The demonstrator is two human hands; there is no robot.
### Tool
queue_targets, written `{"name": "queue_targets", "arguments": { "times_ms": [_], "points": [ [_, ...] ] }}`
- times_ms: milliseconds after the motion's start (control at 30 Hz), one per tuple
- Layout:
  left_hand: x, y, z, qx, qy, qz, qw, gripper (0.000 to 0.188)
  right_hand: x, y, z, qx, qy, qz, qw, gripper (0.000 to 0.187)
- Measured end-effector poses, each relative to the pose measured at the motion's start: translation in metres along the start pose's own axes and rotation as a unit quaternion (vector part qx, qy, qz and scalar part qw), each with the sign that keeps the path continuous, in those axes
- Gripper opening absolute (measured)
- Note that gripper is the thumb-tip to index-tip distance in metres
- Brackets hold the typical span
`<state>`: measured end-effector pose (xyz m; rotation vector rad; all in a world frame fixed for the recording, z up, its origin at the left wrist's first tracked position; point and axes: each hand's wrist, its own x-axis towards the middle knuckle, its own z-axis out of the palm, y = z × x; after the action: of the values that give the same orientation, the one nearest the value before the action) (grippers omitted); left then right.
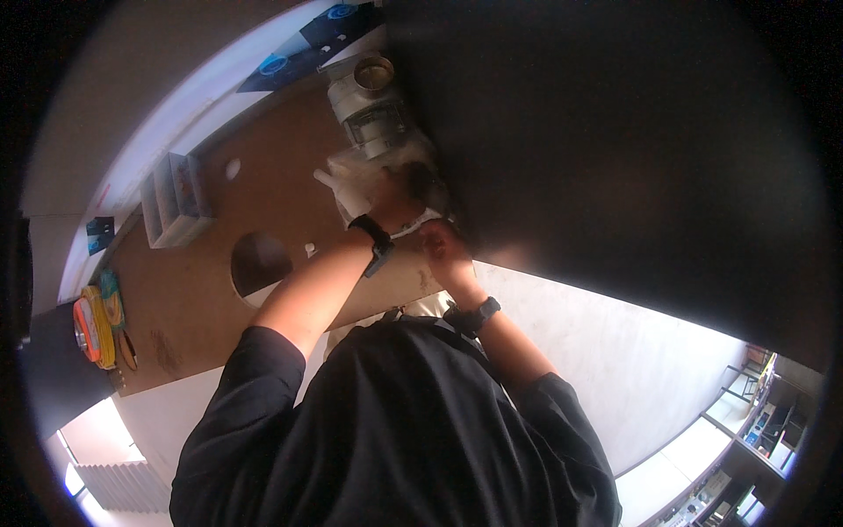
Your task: The person unpacks boxes and retrieves plumbing components, including a metal fitting and a white plastic pipe. They wipe the metal fitting with a cloth, then apply a substance from a small bottle to the white pipe's threads. The person screws the pipe into the fitting and uses a wrench to tighten the connection. Finally, they arrange several small brass washers on the counter.
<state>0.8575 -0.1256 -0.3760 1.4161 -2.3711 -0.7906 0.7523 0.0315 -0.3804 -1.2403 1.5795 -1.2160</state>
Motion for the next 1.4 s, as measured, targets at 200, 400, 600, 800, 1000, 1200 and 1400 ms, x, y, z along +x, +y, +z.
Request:
{"name": "queue_targets", "arguments": {
  "times_ms": [200, 400, 600, 800, 1000, 1200, 1400],
  "points": [
    [0.007, -0.008, 0.017, -0.018, -0.007, -0.047, 0.999, 0.045, 0.003, -0.002, 0.003, 0.049, -0.016, 0.038, 0.998, 0.026],
    [0.014, 0.012, -0.022, -0.19, -0.091, 0.008, 0.978, 0.031, 0.006, 0.003, 0.009, 0.199, 0.04, 0.093, 0.975, 0.03],
    [-0.035, 0.018, -0.066, -0.637, -0.164, -0.09, 0.748, 0.025, 0.021, -0.053, 0.018, 0.284, 0.036, 0.102, 0.953, 0.054],
    [-0.058, -0.001, -0.078, -0.554, -0.093, -0.097, 0.822, 0.022, 0.013, -0.079, 0.046, 0.347, 0.056, 0.152, 0.924, 0.042],
    [-0.075, 0.015, -0.121, -0.311, -0.086, -0.056, 0.945, 0.028, -0.031, -0.016, 0.03, 0.334, 0.056, 0.033, 0.94, 0.028],
    [-0.048, -0.006, -0.124, 0.041, -0.043, 0.111, 0.992, 0.036, -0.138, -0.144, 0.02, 0.63, 0.088, 0.12, 0.763, 0.032],
    [0.01, -0.072, -0.063, 0.136, -0.005, 0.225, 0.965, 0.044, -0.215, -0.181, 0.005, 0.661, 0.076, 0.045, 0.745, 0.05]
  ]
}}
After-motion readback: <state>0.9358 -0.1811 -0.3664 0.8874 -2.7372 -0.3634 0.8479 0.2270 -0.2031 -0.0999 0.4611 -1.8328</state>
